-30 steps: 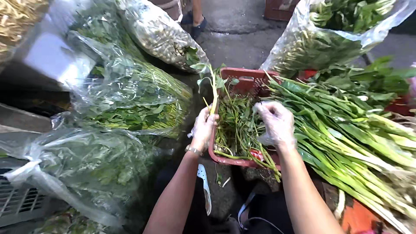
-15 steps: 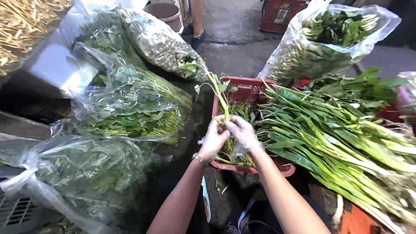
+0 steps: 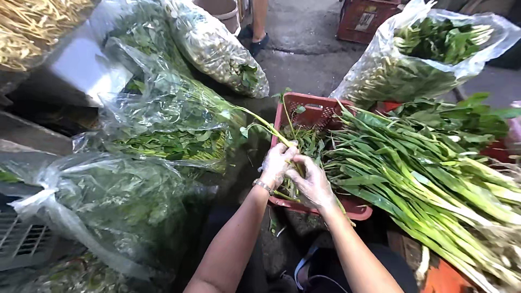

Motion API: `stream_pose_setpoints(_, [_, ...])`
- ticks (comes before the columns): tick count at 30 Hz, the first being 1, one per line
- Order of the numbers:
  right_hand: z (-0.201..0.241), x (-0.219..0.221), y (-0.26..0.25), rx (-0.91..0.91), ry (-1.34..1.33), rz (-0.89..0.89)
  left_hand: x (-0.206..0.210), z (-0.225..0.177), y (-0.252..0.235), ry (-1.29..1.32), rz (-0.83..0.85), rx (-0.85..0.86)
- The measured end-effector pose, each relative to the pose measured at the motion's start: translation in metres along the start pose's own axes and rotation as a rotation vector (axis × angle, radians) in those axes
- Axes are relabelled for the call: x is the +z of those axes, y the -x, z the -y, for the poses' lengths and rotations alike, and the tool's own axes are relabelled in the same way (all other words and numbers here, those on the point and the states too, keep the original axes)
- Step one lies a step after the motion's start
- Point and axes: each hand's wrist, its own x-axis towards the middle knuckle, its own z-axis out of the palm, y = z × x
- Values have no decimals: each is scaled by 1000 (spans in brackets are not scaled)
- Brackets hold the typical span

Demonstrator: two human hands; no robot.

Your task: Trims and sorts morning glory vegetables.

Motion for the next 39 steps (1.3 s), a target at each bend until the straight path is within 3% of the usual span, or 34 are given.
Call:
stream_pose_setpoints(2, [-11,3,-1,-204,297,-112,0,0,1,-46,1,-23])
stream_pose_setpoints(5, [-17,6,2,-407,472,-244,-5,3,7,-23,-11,-6])
stream_pose_setpoints(11, [2,12,55,-571,412,-18,-37,-3,-7,283,-292,108])
stream_pose_setpoints(14, [-19,-9,40,-322,425,40,-53,-8,-5,358,-284,162])
stream_pose_setpoints(17, [-51,-34,-2,172,523,481,-51,-8,-1,438,-229,162])
stream_pose_setpoints(21, [-99,-58,-27,495,620,329,-47,-9,-1,521,-215,197])
stream_pose_setpoints(26, [-115,-17,-20,734,732,662,-34,-4,-5,466,-160,208])
stream_pose_setpoints(29, [-111,-24,-20,674,628,554,-24,-5,-4,426,-169,113])
stream_pose_setpoints(34, [-57,-61,0,498,261,113,-12,7,10,265,-24,-2])
stream_pose_setpoints(39, [-36,-28,42,162,169,-213,21,9,11,238,-5,-33])
